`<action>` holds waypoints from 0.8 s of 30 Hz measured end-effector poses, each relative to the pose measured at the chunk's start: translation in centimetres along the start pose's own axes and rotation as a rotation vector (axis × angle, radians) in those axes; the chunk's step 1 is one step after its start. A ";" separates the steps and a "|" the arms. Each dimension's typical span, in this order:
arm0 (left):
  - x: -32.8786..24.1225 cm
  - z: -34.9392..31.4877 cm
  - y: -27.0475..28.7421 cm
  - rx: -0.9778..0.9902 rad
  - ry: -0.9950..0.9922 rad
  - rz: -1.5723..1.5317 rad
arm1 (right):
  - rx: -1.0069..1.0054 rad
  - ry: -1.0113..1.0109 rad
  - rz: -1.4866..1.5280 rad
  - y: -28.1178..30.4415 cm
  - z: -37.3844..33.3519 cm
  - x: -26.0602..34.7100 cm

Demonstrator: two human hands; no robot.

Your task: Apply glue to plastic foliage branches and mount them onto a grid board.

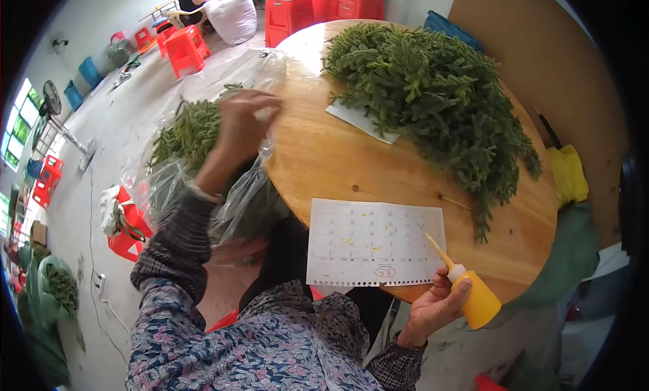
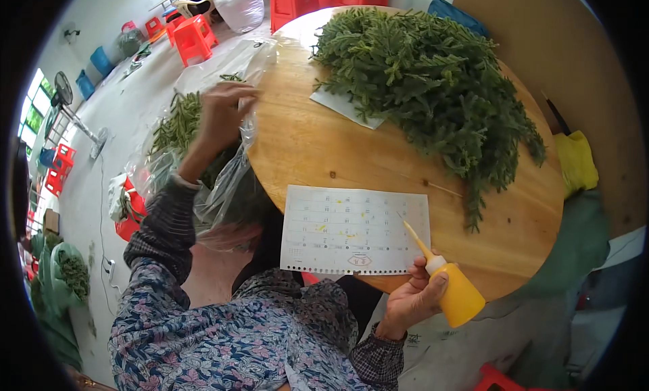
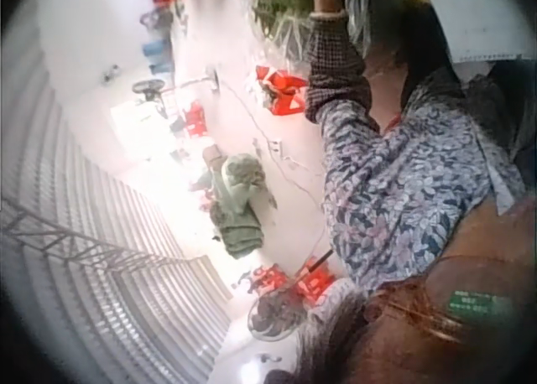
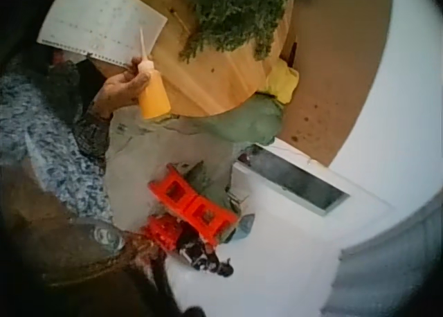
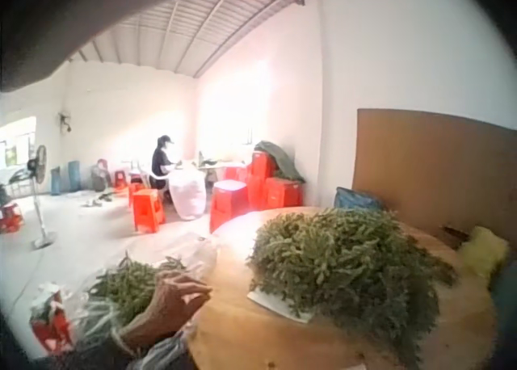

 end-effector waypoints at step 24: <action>-1.3 2.1 -16.2 0.528 0.275 0.188 | 0.017 -0.011 -0.034 -0.3 -0.5 0.1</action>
Point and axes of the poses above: each hand's wrist, its own z-axis towards the middle knuckle, its own y-axis out of the back of the hand, x = y × z, the point moved 5 cm from there along z, towards the middle knuckle, and after that the axes turned 10 degrees about z, right-handed, at the moved point
